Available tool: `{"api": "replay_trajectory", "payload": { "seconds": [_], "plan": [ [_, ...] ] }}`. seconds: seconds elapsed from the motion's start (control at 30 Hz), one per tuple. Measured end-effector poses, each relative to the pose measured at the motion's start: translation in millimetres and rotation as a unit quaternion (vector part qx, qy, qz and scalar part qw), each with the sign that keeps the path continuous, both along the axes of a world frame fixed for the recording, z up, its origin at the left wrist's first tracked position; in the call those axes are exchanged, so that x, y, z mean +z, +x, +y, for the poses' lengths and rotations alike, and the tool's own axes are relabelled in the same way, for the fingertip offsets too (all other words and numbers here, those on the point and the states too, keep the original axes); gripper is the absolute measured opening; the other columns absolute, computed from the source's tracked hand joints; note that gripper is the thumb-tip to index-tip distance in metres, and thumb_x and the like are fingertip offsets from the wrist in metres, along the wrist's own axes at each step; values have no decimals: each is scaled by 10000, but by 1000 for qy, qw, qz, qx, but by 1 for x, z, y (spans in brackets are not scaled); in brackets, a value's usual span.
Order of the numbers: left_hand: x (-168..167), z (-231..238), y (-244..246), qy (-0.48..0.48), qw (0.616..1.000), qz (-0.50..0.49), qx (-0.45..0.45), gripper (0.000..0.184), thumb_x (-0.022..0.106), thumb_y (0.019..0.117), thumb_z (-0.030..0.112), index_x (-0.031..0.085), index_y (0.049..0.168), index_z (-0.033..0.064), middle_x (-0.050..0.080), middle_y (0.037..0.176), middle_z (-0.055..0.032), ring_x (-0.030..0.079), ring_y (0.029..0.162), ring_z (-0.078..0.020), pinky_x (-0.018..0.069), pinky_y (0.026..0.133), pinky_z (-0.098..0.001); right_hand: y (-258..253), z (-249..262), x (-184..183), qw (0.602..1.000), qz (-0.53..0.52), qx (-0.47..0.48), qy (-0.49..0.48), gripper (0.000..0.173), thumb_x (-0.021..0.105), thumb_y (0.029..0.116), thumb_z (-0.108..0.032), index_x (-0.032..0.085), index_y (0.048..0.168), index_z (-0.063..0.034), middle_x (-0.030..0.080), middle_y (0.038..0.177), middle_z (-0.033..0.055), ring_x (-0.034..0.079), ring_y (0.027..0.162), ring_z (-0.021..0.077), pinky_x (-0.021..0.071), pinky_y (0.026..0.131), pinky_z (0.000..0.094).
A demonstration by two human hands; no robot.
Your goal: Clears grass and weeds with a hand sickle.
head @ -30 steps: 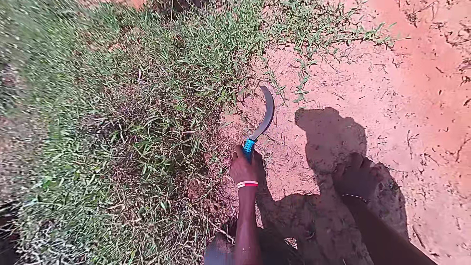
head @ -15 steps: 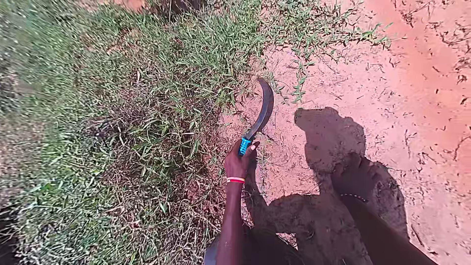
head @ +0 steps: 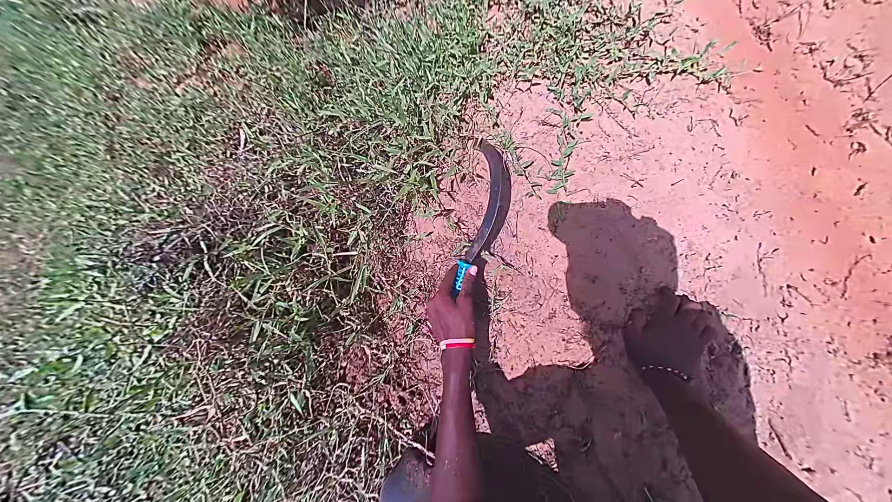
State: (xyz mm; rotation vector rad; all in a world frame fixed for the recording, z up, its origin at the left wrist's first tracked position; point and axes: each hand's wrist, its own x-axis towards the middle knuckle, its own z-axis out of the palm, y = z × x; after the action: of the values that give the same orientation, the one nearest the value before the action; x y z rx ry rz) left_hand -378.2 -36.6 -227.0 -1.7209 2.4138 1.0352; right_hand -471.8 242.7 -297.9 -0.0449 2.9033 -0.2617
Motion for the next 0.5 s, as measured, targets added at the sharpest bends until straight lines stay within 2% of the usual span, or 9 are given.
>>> {"api": "replay_trajectory", "payload": {
  "seconds": [0.13, 0.33, 0.4, 0.5],
  "plan": [
    [3, -1, -11, -52, 997, -56, -23, 525, 593, 1010, 530, 686, 1363, 152, 748, 1112, -205, 711, 1021, -434, 505, 895, -665, 0, 0, -1, 1000, -3, 5, 2, 639, 421, 959, -368, 475, 1476, 3, 487, 1419, 400, 436, 1356, 596, 294, 1085, 731],
    [12, -33, -14, -38, 988, -129, -82, 544, 538, 1033, 546, 633, 1428, 184, 727, 1193, -206, 682, 1122, -428, 476, 974, -647, 1, 1, -1, 1000, -8, -1, -1, 646, 421, 966, -376, 458, 1491, -1, 463, 1433, 414, 418, 1365, 604, 276, 1107, 723],
    [14, -34, -10, -4, 990, -121, -77, 548, 525, 1040, 546, 624, 1436, 180, 732, 1183, -201, 681, 1136, -412, 471, 999, -634, 0, 1, -5, 1000, 4, 0, -2, 644, 427, 958, -376, 470, 1479, 2, 478, 1411, 412, 437, 1343, 603, 286, 1093, 724],
    [12, -8, 18, 39, 997, -62, -30, 539, 540, 1043, 514, 647, 1399, 123, 738, 1105, -218, 695, 1062, -410, 482, 961, -643, -1, 3, -6, 1000, 9, 2, 3, 652, 419, 960, -384, 472, 1483, 2, 495, 1398, 410, 451, 1332, 603, 298, 1087, 722]
  ]
}}
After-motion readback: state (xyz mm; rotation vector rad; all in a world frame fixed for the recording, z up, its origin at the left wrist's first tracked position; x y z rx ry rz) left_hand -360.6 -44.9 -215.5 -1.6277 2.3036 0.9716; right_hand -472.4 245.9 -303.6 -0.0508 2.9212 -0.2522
